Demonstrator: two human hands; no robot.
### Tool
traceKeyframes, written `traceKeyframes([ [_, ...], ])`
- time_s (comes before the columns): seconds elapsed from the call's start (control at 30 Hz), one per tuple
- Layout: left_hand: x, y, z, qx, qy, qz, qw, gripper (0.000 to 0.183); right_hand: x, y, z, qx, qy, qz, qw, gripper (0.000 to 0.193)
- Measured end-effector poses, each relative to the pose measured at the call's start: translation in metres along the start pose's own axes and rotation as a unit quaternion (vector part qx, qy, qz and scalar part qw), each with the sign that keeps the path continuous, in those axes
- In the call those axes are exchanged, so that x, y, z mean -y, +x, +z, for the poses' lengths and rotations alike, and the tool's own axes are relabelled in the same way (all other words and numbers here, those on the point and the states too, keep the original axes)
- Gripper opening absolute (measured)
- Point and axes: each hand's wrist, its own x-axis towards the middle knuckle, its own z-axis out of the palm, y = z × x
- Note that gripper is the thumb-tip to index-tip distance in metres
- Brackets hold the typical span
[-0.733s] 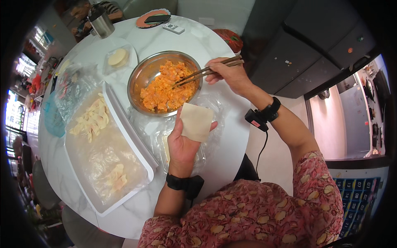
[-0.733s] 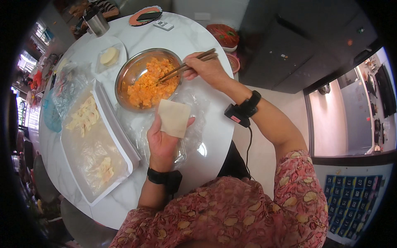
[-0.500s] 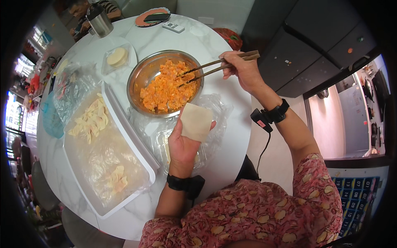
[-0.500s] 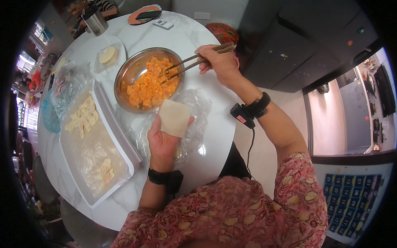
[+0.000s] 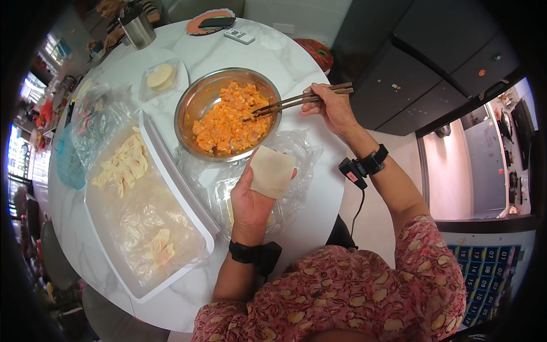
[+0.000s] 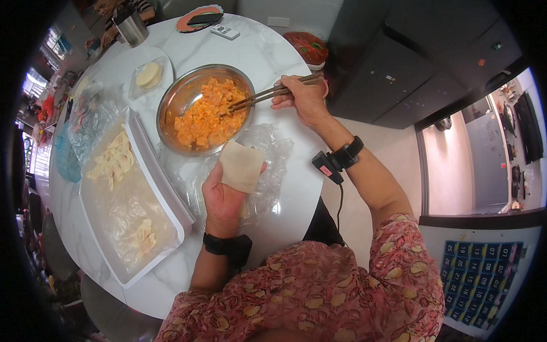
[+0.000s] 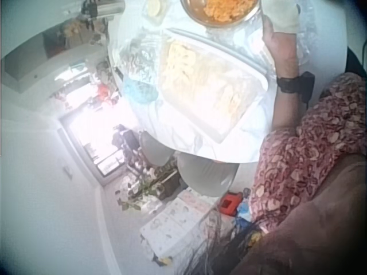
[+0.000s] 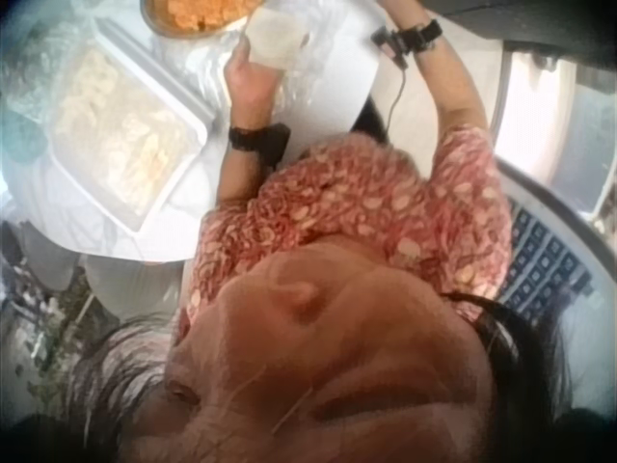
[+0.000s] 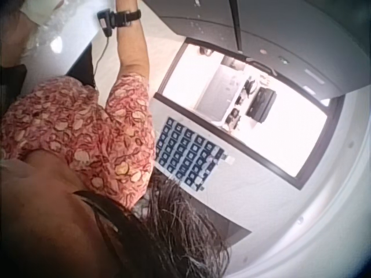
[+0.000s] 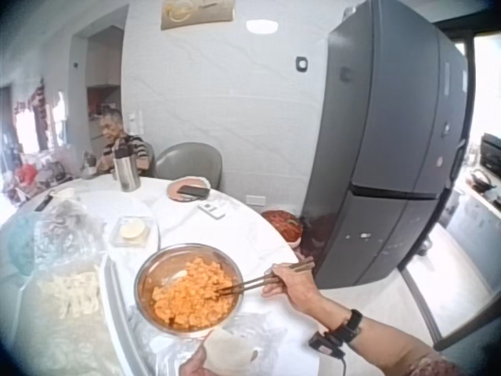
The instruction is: The person places a filling from a bowl onto a wrapper using chopsticks, folds the wrapper into a dumpling shape, and places it into a tray.
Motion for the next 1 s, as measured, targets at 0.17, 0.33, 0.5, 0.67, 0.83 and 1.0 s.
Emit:
traceKeyframes([
  [0.17, 0.001, 0.001, -0.002, 0.0, 0.014, -0.003, 1.0, 0.049, -0.009, 0.002, 0.003, 0.031, -0.007, -0.011, 0.999, 0.022],
  [0.33, -0.001, 0.0, -0.003, 0.014, 0.019, -0.006, 1.0, 0.047, -0.007, 0.0, 0.0, -0.002, 0.132, 0.031, 0.991, 0.018],
  [0.5, -0.002, 0.002, -0.008, 0.01, 0.037, -0.009, 0.999, 0.05, 0.014, -0.011, 0.003, 0.074, 0.083, 0.01, 0.994, 0.019],
  [0.67, -0.002, 0.001, -0.008, 0.003, 0.038, -0.013, 0.999, 0.05, 0.031, -0.009, 0.005, 0.037, 0.003, -0.048, 0.998, 0.018],
  [0.83, -0.001, 0.002, -0.01, -0.019, 0.026, -0.01, 0.999, 0.046, 0.012, -0.003, 0.013, 0.046, -0.078, -0.051, 0.995, 0.021],
  [1.0, -0.001, 0.001, -0.012, -0.015, 0.009, -0.006, 1.0, 0.044, -0.006, 0.012, 0.009, 0.031, -0.028, 0.006, 0.999, 0.024],
])
